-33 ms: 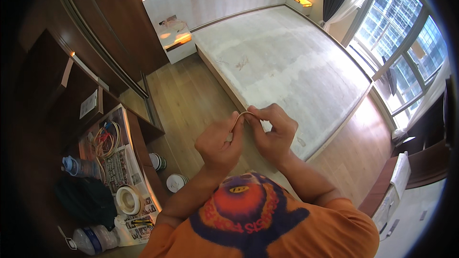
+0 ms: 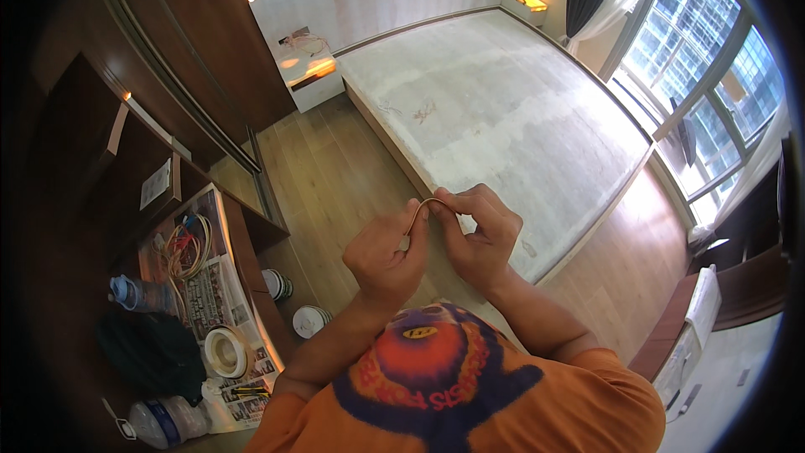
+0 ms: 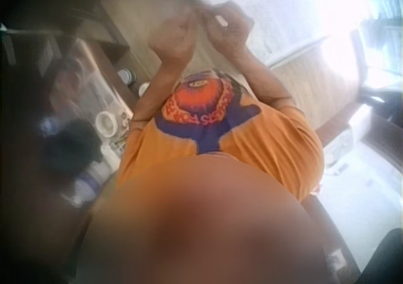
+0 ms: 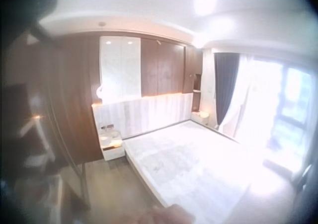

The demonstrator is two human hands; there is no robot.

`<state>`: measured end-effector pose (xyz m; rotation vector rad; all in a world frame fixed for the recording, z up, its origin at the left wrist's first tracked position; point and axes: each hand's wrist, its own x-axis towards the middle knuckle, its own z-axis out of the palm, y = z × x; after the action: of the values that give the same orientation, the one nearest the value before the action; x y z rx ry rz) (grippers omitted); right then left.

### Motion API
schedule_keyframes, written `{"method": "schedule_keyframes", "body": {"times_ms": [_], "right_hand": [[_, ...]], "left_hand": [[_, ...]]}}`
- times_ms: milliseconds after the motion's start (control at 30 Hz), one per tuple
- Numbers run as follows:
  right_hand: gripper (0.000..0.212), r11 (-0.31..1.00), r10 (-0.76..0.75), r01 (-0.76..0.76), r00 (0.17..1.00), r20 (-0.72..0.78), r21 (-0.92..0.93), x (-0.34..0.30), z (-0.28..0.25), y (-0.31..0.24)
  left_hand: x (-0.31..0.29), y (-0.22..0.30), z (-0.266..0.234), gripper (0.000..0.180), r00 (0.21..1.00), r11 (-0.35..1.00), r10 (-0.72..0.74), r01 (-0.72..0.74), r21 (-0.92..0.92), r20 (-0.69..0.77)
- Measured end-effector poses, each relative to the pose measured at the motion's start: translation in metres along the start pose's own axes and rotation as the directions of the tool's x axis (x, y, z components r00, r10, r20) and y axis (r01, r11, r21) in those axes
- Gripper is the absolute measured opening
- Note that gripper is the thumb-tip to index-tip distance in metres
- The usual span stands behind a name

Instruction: The person cuts a strip of masking tape, folds it, and uses a utility knife to trim the edges. They then rub the tape on a sanding sheet and apply it to the top edge of a wooden cabinet, pressing it into place.

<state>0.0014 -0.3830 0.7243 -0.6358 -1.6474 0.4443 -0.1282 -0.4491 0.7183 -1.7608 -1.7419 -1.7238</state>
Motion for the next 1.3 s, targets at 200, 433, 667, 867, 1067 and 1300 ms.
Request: {"method": "schedule_keyframes", "body": {"times_ms": [200,433,667,867,1067,1300], "right_hand": [[0.017,0.944,0.303,-0.317,0.943,0.138,0.089,0.007,-0.002,0.012],[0.020,0.662,0.611,-0.710,0.696,0.377,0.238,0.018,-0.026,0.026],[0.021,0.759,0.551,-0.639,0.733,0.398,0.125,0.016,-0.013,0.034],[0.041,0.401,0.550,-0.862,0.497,0.671,0.310,0.022,-0.025,0.064],[0.054,0.875,0.172,-0.435,0.686,0.707,0.209,0.016,-0.014,0.060],[0.049,0.739,0.166,-0.615,0.562,0.810,0.275,-0.007,0.016,0.062]], "left_hand": [[0.010,-0.017,0.013,0.019,0.997,0.984,-0.071,0.076,-0.160,0.040],[0.017,-0.027,-0.010,0.027,0.829,0.678,-0.362,0.548,-0.490,0.426],[0.024,-0.042,-0.004,0.030,0.804,0.745,-0.398,0.564,-0.355,0.441],[0.011,-0.066,-0.032,0.027,0.615,0.453,-0.532,0.788,-0.418,0.582],[-0.011,-0.042,-0.037,0.028,0.562,0.427,-0.681,0.826,-0.369,0.470],[-0.051,-0.004,-0.041,0.027,0.603,0.441,-0.763,0.748,-0.496,0.232]]}}
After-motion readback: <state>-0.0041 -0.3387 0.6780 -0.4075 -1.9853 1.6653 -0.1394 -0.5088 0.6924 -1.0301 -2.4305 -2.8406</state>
